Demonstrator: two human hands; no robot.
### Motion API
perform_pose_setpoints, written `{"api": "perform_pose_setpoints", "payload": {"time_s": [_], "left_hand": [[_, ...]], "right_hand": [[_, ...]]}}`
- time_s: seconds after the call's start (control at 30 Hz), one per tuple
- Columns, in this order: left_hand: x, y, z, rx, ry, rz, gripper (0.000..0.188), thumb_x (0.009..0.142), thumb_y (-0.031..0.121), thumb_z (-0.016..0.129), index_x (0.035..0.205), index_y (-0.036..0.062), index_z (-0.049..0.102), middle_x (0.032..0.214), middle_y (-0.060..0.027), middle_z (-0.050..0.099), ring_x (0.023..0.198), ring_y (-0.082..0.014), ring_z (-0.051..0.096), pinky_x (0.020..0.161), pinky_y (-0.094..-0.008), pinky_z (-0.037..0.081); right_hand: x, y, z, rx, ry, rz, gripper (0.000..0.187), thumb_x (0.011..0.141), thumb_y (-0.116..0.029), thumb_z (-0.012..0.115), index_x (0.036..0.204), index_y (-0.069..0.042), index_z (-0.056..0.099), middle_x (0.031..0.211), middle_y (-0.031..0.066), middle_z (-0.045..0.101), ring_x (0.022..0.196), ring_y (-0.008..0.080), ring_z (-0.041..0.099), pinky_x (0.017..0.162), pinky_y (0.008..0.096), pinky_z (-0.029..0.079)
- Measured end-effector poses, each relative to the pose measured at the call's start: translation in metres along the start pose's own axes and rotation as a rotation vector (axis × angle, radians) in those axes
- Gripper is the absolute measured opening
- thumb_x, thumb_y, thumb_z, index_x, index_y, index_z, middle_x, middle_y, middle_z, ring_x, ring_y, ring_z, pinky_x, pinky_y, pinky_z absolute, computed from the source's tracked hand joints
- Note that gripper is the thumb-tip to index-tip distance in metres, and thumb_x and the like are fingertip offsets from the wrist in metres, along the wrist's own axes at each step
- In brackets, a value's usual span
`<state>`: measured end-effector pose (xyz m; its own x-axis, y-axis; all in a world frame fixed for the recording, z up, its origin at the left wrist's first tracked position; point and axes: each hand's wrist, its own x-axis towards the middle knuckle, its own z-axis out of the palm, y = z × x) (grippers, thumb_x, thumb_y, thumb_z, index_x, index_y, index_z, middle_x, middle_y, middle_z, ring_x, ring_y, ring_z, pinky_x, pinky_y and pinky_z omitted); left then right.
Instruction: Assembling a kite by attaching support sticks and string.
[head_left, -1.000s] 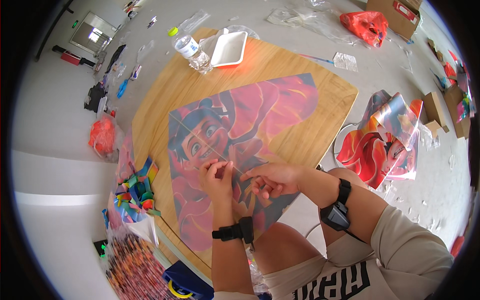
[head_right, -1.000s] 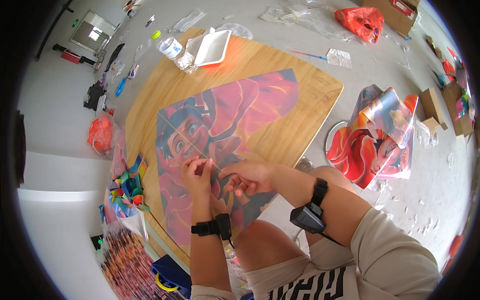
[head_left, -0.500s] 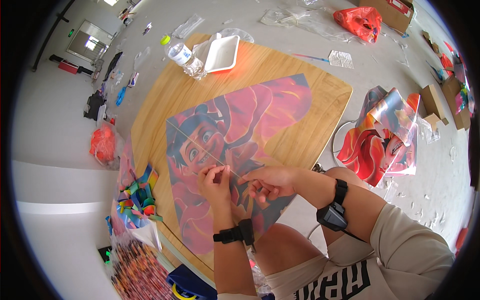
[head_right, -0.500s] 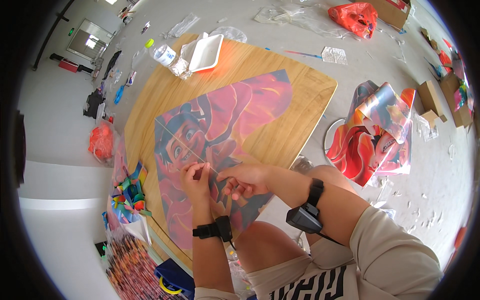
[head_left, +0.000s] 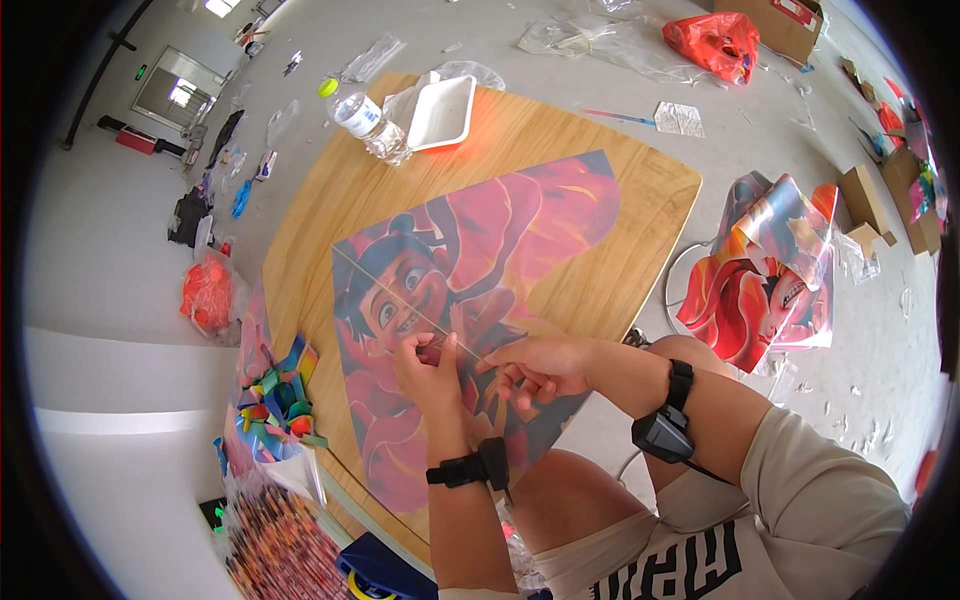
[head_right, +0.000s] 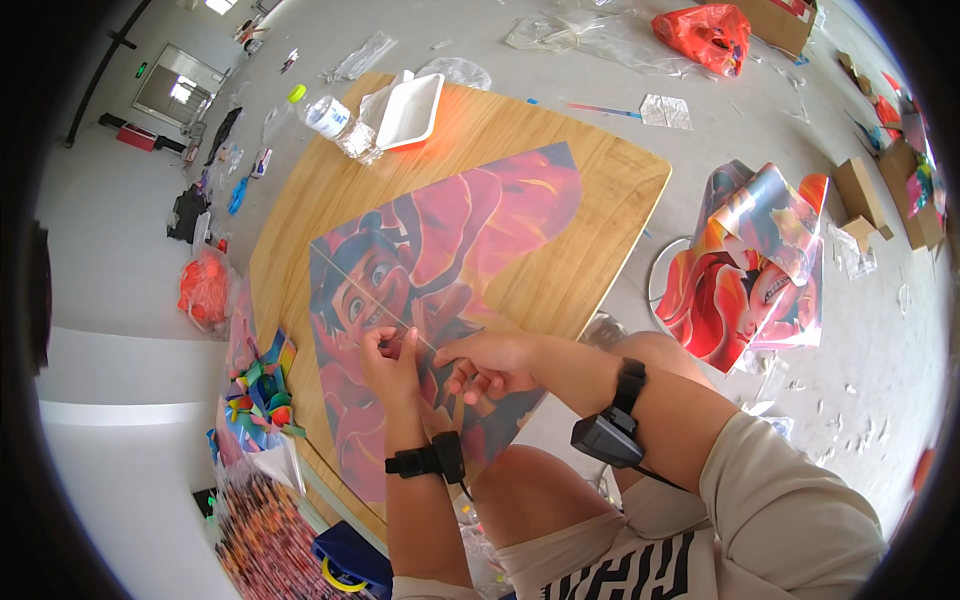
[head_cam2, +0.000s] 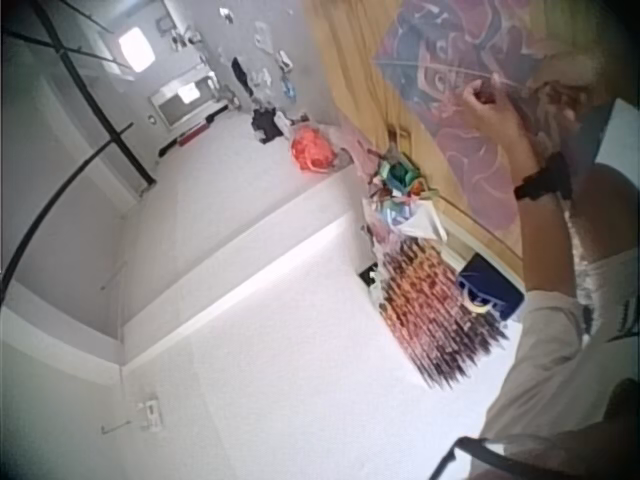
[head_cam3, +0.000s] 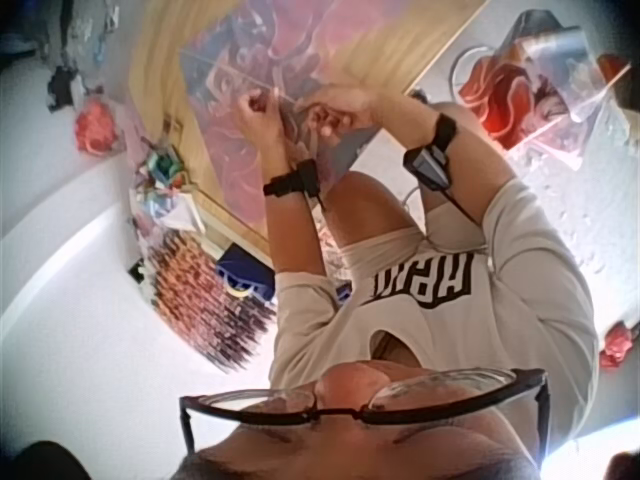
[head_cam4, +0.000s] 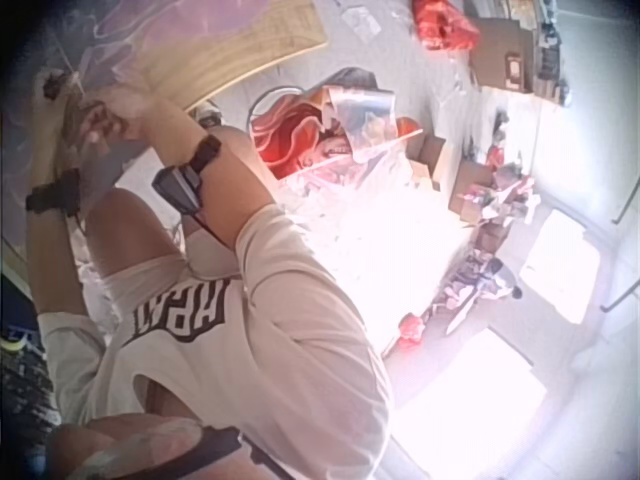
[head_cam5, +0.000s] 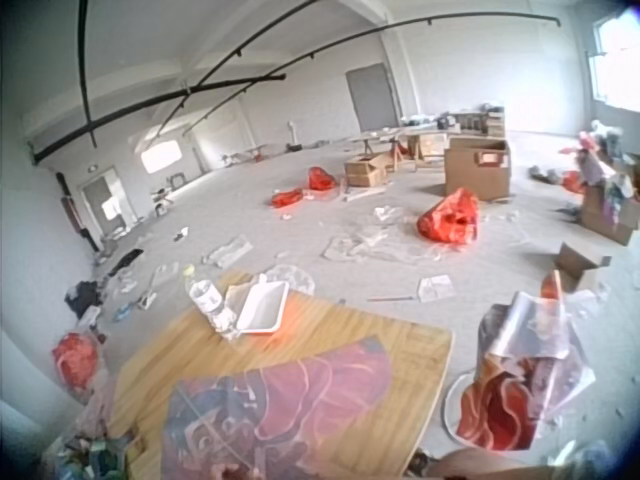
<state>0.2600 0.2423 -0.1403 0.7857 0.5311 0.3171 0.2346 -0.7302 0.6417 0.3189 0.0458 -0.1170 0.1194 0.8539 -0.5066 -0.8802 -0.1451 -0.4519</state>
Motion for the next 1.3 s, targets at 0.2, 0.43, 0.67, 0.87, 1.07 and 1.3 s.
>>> {"api": "perform_pose_setpoints", "payload": {"time_s": [0.2, 0.43, 0.67, 0.87, 1.07, 1.3], "left_hand": [[0.001, -0.005, -0.008, -0.096, -0.128, 0.058, 0.018, 0.085, 0.008, 0.068, 0.102, 0.0095, 0.065, 0.101, -0.0055, 0.065, 0.091, -0.0251, 0.06, 0.078, -0.0359, 0.046], [-0.022, 0.016, -0.042, 0.328, -0.403, 0.484, 0.053, 0.079, 0.003, 0.064, 0.131, 0.0125, 0.062, 0.137, -0.0026, 0.059, 0.124, -0.0275, 0.055, 0.101, -0.042, 0.037], [-0.022, 0.012, -0.054, 0.394, -0.521, 0.482, 0.06, 0.077, 0.006, 0.068, 0.134, 0.0202, 0.061, 0.149, 0.0008, 0.049, 0.133, -0.0223, 0.048, 0.098, -0.0419, 0.037], [-0.011, 0.021, -0.061, 0.397, -0.691, 0.436, 0.057, 0.082, 0.006, 0.064, 0.135, 0.0252, 0.06, 0.154, 0.0004, 0.043, 0.135, -0.0278, 0.045, 0.104, -0.047, 0.036], [-0.007, 0.016, -0.068, 0.498, -0.784, 0.516, 0.059, 0.081, 0.008, 0.064, 0.135, 0.0332, 0.059, 0.158, -0.0034, 0.035, 0.14, -0.0278, 0.039, 0.101, -0.0507, 0.035], [-0.01, 0.045, -0.074, 0.593, -0.804, 0.572, 0.065, 0.08, 0.005, 0.064, 0.139, 0.0298, 0.054, 0.157, -0.0114, 0.034, 0.138, -0.0339, 0.04, 0.103, -0.0513, 0.039]], "right_hand": [[0.0, 0.0, -0.002, 0.014, -0.021, -0.003, 0.041, 0.099, -0.034, 0.053, 0.129, -0.005, 0.049, 0.087, 0.0071, 0.06, 0.06, 0.0118, 0.061, 0.035, 0.0166, 0.029], [0.002, -0.001, -0.001, -0.021, -0.027, 0.022, 0.057, 0.102, -0.038, 0.047, 0.144, -0.002, 0.036, 0.084, 0.0059, 0.058, 0.06, 0.0132, 0.06, 0.036, 0.0184, 0.029], [-0.001, -0.002, -0.004, -0.003, -0.052, 0.001, 0.041, 0.098, -0.035, 0.054, 0.123, -0.004, 0.049, 0.091, 0.0076, 0.06, 0.062, 0.011, 0.061, 0.035, 0.016, 0.03], [-0.005, -0.003, -0.006, -0.004, -0.029, -0.035, 0.036, 0.099, -0.034, 0.052, 0.117, -0.003, 0.054, 0.084, 0.0054, 0.061, 0.06, 0.0097, 0.062, 0.035, 0.0162, 0.03], [-0.01, -0.006, -0.005, -0.031, -0.076, -0.106, 0.032, 0.1, -0.033, 0.047, 0.105, -0.005, 0.062, 0.074, 0.0008, 0.06, 0.054, 0.0086, 0.059, 0.035, 0.0179, 0.03], [-0.01, -0.005, -0.011, 0.492, 0.137, -0.53, 0.025, 0.1, -0.033, 0.047, 0.09, -0.011, 0.054, 0.066, -0.0029, 0.04, 0.048, 0.0085, 0.035, 0.045, 0.0254, 0.028]]}}
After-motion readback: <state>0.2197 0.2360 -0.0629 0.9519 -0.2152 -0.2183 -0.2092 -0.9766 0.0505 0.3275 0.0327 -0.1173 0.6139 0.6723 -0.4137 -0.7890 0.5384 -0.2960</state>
